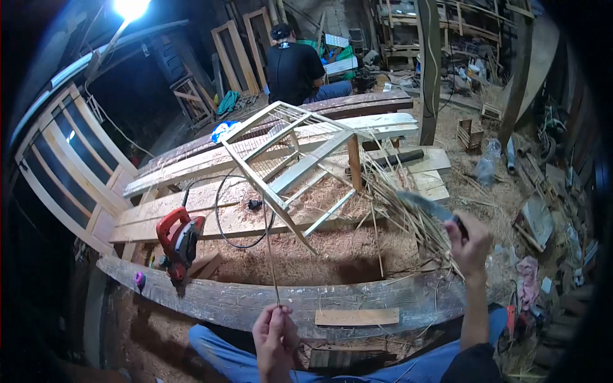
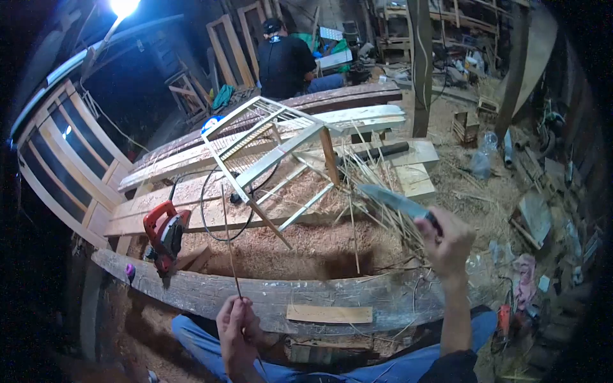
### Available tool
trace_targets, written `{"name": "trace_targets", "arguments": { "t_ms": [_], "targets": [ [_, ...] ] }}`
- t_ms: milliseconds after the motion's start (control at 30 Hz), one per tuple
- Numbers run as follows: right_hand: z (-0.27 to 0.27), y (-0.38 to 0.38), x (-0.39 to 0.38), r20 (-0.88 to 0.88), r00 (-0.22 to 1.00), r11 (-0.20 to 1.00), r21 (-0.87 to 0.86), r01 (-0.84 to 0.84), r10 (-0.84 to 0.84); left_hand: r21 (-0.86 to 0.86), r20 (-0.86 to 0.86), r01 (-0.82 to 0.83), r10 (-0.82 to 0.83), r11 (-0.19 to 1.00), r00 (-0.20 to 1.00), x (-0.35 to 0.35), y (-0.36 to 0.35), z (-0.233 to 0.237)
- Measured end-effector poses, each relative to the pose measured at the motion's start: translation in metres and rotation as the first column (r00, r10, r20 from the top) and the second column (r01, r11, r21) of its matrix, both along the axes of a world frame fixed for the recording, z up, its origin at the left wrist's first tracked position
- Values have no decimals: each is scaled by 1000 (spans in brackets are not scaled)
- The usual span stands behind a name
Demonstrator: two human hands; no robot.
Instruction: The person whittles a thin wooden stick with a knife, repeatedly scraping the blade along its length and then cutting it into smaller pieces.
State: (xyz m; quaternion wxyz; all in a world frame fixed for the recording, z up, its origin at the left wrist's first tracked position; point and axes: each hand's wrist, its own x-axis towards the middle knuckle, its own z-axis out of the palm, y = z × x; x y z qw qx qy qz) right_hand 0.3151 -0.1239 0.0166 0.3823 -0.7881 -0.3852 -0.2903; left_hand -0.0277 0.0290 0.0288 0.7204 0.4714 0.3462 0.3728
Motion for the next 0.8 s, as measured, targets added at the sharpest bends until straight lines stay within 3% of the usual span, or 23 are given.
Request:
{"name": "trace_targets", "arguments": {
  "t_ms": [67, 167, 267, 300, 367, 500, 600, 700, 800],
  "targets": [
    [-4, -1, -29, -28, 970, 970, 3, -243, 243, -52, 40, 109, -107, 993, 993, 17, 0, 1],
    [7, 17, -63, 36, 908, 905, -105, -411, 417, -90, 110, 228, -218, 970, 970, 49, -12, -6],
    [4, 19, -84, -92, 810, 792, -170, -586, 579, -76, 112, 267, -258, 961, 960, 61, -22, -16],
    [5, 21, -90, -97, 807, 791, -163, -590, 582, -145, 101, 250, -237, 957, 966, 61, -28, -11],
    [6, 25, -102, -19, 751, 734, -199, -649, 660, -137, 90, 263, -253, 955, 963, 61, -30, -16],
    [4, 34, -107, -29, 737, 716, -212, -665, 676, -116, 57, 276, -271, 954, 961, 58, -37, -15],
    [3, 39, -100, 3, 740, 729, -173, -662, 673, -93, 11, 279, -279, 956, 960, 49, -36, -17],
    [3, 38, -87, 87, 824, 828, -111, -550, 560, -37, -6, 316, -317, 948, 949, 42, -31, -21],
    [10, 35, -85, 127, 828, 836, -149, -528, 546, -15, -37, 326, -326, 945, 944, 41, -27, -26]
  ]
}}
